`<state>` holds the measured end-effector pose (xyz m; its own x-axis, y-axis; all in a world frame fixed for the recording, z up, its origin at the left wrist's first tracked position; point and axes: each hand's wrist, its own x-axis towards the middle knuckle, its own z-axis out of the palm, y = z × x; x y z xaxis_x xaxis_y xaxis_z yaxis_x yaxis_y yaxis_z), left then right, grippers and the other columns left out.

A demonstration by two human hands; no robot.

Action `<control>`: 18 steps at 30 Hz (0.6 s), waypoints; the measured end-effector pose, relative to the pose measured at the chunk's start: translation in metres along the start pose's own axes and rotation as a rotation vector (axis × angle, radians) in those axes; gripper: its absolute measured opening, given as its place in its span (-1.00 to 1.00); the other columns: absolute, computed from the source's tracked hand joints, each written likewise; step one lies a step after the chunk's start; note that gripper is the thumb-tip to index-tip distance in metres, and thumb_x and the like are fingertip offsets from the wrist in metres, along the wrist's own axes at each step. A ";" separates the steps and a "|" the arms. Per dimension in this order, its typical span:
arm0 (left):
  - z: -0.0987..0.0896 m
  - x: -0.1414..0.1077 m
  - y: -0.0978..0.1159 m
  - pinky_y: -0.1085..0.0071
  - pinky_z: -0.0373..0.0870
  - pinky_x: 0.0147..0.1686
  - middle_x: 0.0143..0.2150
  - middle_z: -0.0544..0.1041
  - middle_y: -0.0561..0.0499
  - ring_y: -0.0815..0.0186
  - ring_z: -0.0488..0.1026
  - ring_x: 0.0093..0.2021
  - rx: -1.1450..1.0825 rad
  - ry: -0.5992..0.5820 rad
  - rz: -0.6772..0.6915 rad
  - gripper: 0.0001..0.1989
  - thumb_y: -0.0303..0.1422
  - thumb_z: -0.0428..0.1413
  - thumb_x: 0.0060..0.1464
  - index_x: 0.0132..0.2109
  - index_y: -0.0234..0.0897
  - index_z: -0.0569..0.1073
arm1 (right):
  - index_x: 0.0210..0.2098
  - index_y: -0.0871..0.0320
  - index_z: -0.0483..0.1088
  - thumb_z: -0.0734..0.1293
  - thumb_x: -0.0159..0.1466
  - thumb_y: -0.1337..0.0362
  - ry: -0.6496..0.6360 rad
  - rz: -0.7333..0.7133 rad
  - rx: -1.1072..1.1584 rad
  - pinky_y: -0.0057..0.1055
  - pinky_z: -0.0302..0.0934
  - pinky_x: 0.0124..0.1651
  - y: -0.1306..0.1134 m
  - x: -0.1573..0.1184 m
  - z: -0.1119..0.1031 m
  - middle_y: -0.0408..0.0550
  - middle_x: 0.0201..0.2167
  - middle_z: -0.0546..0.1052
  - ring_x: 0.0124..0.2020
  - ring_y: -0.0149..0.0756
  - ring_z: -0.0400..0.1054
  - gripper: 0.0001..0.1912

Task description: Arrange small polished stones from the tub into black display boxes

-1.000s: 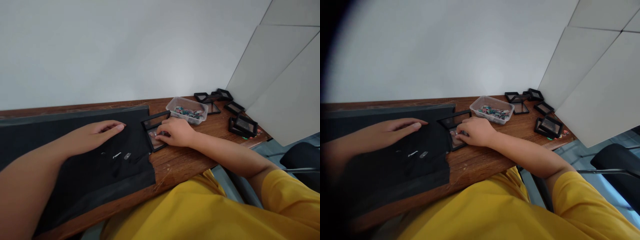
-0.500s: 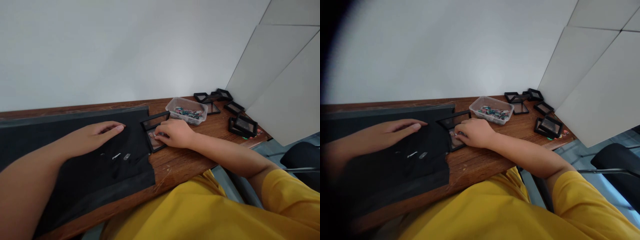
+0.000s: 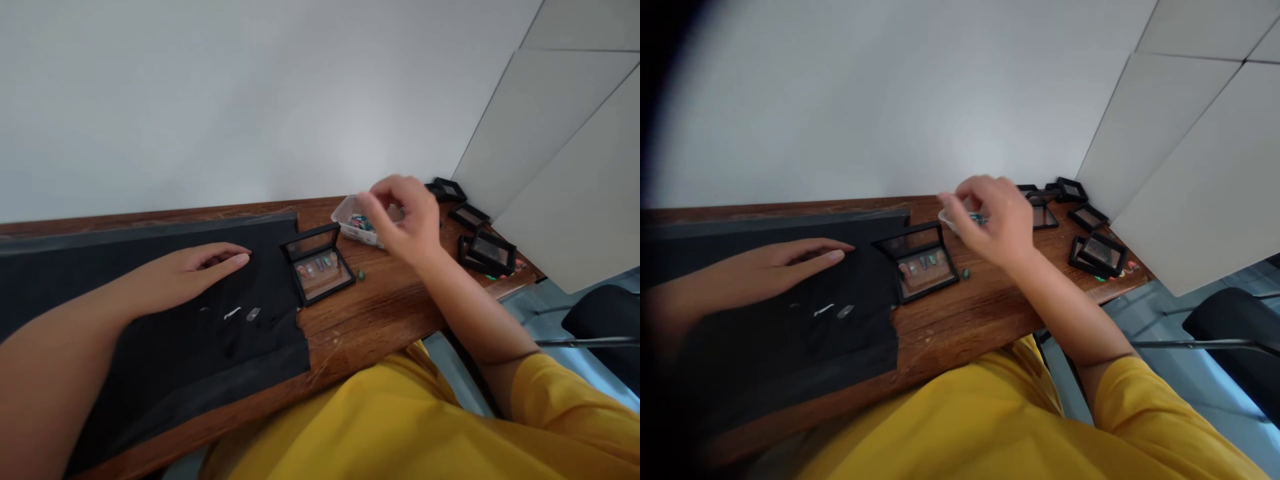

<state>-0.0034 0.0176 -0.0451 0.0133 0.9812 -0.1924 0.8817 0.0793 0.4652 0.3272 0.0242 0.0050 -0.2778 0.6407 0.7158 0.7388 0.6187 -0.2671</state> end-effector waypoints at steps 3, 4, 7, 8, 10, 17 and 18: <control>0.000 0.001 0.000 0.16 0.48 0.20 0.22 0.60 -0.12 -0.08 0.48 0.26 0.007 0.003 0.015 -0.03 0.33 -0.11 -0.18 0.15 -0.27 0.55 | -0.18 0.12 0.47 0.28 0.43 0.08 -0.019 0.183 -0.115 -0.31 0.12 -0.18 0.033 0.013 -0.004 -0.05 -0.32 0.51 -0.26 -0.24 0.34 -0.74; 0.001 0.001 -0.001 0.15 0.48 0.19 0.21 0.60 -0.12 -0.07 0.48 0.25 0.006 0.002 0.022 -0.04 0.33 -0.10 -0.17 0.15 -0.26 0.54 | -0.17 0.13 0.48 0.33 0.38 0.12 -0.090 0.231 -0.136 -0.31 0.10 -0.21 0.044 0.016 -0.003 -0.04 -0.30 0.53 -0.27 -0.24 0.34 -0.79; 0.002 0.003 -0.004 0.16 0.49 0.17 0.19 0.61 -0.12 -0.07 0.49 0.24 -0.005 -0.002 0.021 -0.04 0.33 -0.09 -0.17 0.16 -0.27 0.54 | -0.20 0.14 0.50 0.34 0.24 0.36 -0.447 0.240 -0.207 -0.31 0.06 -0.24 0.064 0.017 0.005 0.00 -0.26 0.59 -0.27 -0.22 0.33 -0.86; 0.003 0.003 -0.005 0.16 0.49 0.17 0.19 0.61 -0.12 -0.07 0.48 0.25 -0.008 0.000 0.019 -0.04 0.32 -0.09 -0.17 0.15 -0.27 0.54 | -0.21 0.14 0.51 0.34 0.21 0.39 -0.562 0.232 -0.231 -0.31 0.05 -0.24 0.067 0.017 0.007 0.02 -0.25 0.60 -0.28 -0.22 0.33 -0.83; 0.004 0.005 -0.007 0.15 0.50 0.16 0.20 0.61 -0.12 -0.08 0.47 0.26 -0.014 0.008 0.021 -0.05 0.32 -0.08 -0.17 0.14 -0.27 0.55 | -0.18 0.15 0.53 0.35 0.19 0.40 -0.709 0.235 -0.260 -0.31 0.05 -0.25 0.066 0.016 0.010 0.05 -0.20 0.61 -0.28 -0.21 0.34 -0.79; 0.004 0.006 -0.012 0.12 0.49 0.17 0.19 0.62 -0.10 -0.07 0.49 0.23 -0.033 0.024 0.041 -0.08 0.34 -0.04 -0.15 0.12 -0.24 0.56 | 0.00 0.16 0.54 0.43 0.16 0.36 -0.942 0.371 -0.300 -0.35 0.13 -0.24 0.057 0.023 0.006 0.06 -0.05 0.62 -0.20 -0.21 0.42 -0.62; 0.003 0.006 -0.011 0.11 0.50 0.16 0.18 0.62 -0.10 -0.07 0.50 0.22 -0.032 0.022 0.043 -0.09 0.34 -0.04 -0.14 0.12 -0.24 0.56 | 0.00 0.16 0.54 0.43 0.16 0.37 -0.954 0.375 -0.292 -0.35 0.13 -0.24 0.057 0.023 0.006 0.05 -0.05 0.62 -0.20 -0.21 0.42 -0.61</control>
<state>-0.0117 0.0218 -0.0542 0.0397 0.9874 -0.1530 0.8648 0.0427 0.5003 0.3595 0.0773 0.0022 -0.2746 0.9371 -0.2154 0.9604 0.2561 -0.1100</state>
